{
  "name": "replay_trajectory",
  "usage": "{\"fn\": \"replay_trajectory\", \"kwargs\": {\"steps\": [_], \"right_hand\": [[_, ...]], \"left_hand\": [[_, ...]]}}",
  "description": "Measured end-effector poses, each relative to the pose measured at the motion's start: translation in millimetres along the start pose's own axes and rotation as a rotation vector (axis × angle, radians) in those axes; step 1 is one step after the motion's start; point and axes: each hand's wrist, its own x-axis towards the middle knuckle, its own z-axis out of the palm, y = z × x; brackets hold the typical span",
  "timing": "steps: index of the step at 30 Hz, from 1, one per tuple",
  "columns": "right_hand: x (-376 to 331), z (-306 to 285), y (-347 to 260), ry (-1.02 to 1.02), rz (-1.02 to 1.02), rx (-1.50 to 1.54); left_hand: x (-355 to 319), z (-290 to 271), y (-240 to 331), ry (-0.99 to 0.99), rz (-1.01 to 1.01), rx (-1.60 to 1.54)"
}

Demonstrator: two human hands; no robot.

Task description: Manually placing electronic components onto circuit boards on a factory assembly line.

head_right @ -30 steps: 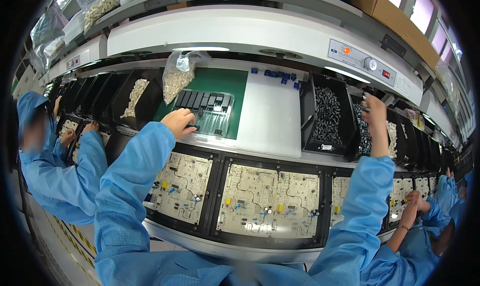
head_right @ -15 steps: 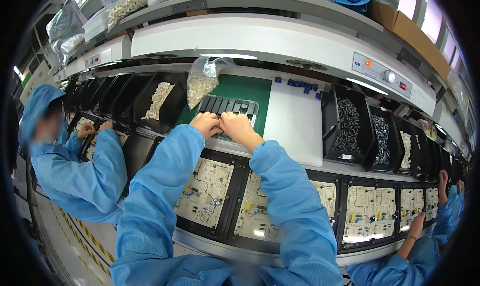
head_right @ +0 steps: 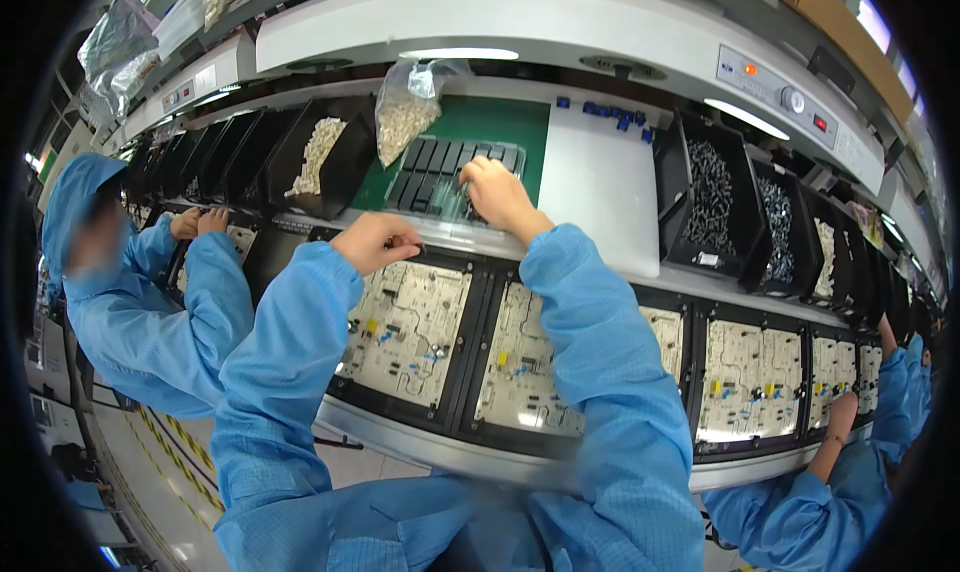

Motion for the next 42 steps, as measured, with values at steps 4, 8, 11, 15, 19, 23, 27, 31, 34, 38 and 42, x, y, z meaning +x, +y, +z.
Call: {"fn": "replay_trajectory", "kwargs": {"steps": [4, 8, 11, 15, 19, 23, 27, 31, 34, 38, 42], "right_hand": [[-2.3, 0.7, 1.0, -0.031, 0.046, 0.099], [-7.1, -3.6, -1.2, 0.057, 0.098, 0.122], [-12.4, -15.1, -9.1, 0.239, 0.08, 0.1], [-46.5, -73.8, -58.8, -0.06, 0.568, 0.613], [-108.1, -117.9, -88.5, -0.447, 0.655, 0.577], [-170.8, -138.2, -115.6, -0.483, 0.62, 0.56], [-189.2, -141.0, -127.3, -0.363, 0.815, 0.756], [-188.1, -144.7, -130.9, -0.139, 0.856, 0.664], [-195.7, -141.9, -119.2, -0.004, 0.788, 0.571], [-193.5, -149.0, -118.2, 0.035, 0.813, 0.574], [-194.6, -149.0, -123.5, 0.019, 0.763, 0.508]], "left_hand": [[-36.8, 20.1, -5.5, -0.041, 0.129, 0.098], [-54.2, 30.2, -9.1, 0.01, 0.121, 0.123], [-55.2, 37.2, -4.5, 0.055, 0.138, 0.168], [-51.7, 39.2, 38.6, 0.049, 0.334, 0.022], [-25.9, 59.7, 57.9, -0.035, 0.316, -0.02], [10.7, 82.5, 74.1, -0.141, 0.288, 0.158], [20.3, 102.9, 67.8, -0.174, 0.291, 0.209], [24.0, 111.5, 66.2, -0.136, 0.265, 0.182], [24.3, 108.0, 70.3, -0.136, 0.269, 0.161], [22.0, 107.7, 67.8, -0.121, 0.283, 0.165], [17.6, 104.8, 69.0, -0.117, 0.284, 0.165]]}}
